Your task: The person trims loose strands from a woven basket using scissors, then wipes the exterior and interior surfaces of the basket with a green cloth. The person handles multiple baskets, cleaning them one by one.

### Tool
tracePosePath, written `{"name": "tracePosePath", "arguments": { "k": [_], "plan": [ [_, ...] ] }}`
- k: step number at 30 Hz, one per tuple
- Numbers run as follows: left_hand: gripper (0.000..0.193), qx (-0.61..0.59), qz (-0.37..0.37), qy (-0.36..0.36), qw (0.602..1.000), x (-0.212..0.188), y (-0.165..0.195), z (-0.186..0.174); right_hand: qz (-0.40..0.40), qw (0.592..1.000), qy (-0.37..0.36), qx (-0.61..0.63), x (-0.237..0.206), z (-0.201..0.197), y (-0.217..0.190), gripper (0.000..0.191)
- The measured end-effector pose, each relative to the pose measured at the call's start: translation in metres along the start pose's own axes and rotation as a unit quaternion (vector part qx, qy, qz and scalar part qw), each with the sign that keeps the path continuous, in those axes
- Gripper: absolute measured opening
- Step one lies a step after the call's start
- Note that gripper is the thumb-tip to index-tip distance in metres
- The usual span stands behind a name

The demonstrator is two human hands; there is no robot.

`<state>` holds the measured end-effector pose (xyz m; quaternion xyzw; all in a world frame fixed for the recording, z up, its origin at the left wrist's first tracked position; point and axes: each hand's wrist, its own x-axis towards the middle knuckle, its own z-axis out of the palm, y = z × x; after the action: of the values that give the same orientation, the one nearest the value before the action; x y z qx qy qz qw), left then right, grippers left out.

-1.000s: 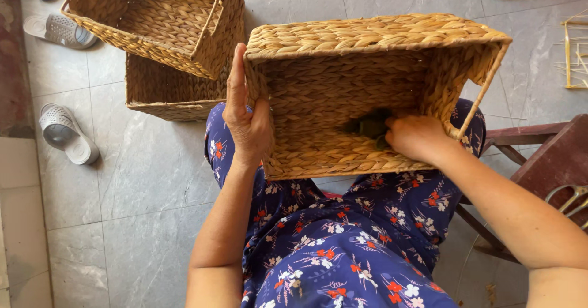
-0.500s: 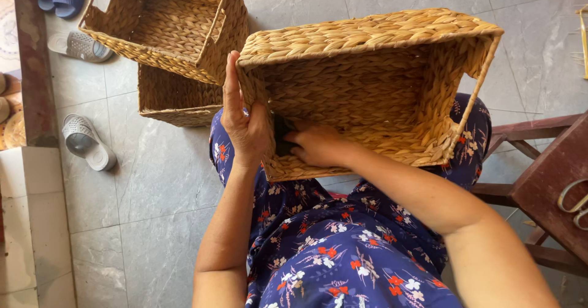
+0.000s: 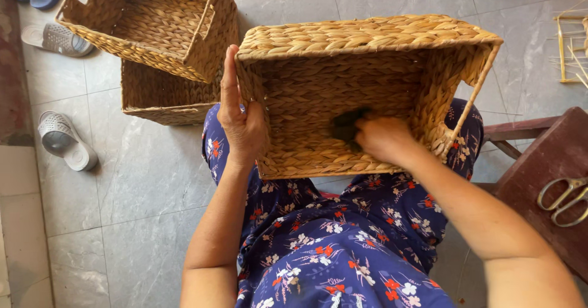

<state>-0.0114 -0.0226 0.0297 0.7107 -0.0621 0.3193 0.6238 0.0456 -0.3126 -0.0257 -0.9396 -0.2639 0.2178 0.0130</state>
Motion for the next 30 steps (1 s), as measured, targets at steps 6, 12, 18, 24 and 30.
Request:
{"name": "tracePosePath", "arguments": {
  "k": [6, 12, 18, 24, 30],
  "plan": [
    [0.085, -0.05, 0.003, 0.003, 0.999, -0.002, -0.003, 0.001, -0.171, 0.965, 0.029, 0.199, 0.034, 0.01, -0.11, 0.041],
    [0.079, -0.02, -0.044, -0.012, 0.999, -0.027, -0.009, -0.011, -0.222, 0.957, -0.045, 0.182, 0.019, -0.017, -0.087, 0.05],
    [0.072, 0.101, -0.099, -0.012, 0.99, -0.061, -0.016, -0.019, 0.067, 0.984, -0.166, 0.009, -0.025, -0.061, 0.0, 0.047],
    [0.065, 0.088, -0.082, -0.024, 0.992, -0.026, -0.006, -0.017, 0.046, 0.997, -0.058, -0.023, -0.035, -0.055, 0.013, 0.04],
    [0.074, 0.181, 0.065, -0.185, 0.964, 0.072, 0.057, -0.038, -0.062, 0.986, 0.028, 0.152, -0.044, -0.067, -0.001, 0.045]
  ]
}}
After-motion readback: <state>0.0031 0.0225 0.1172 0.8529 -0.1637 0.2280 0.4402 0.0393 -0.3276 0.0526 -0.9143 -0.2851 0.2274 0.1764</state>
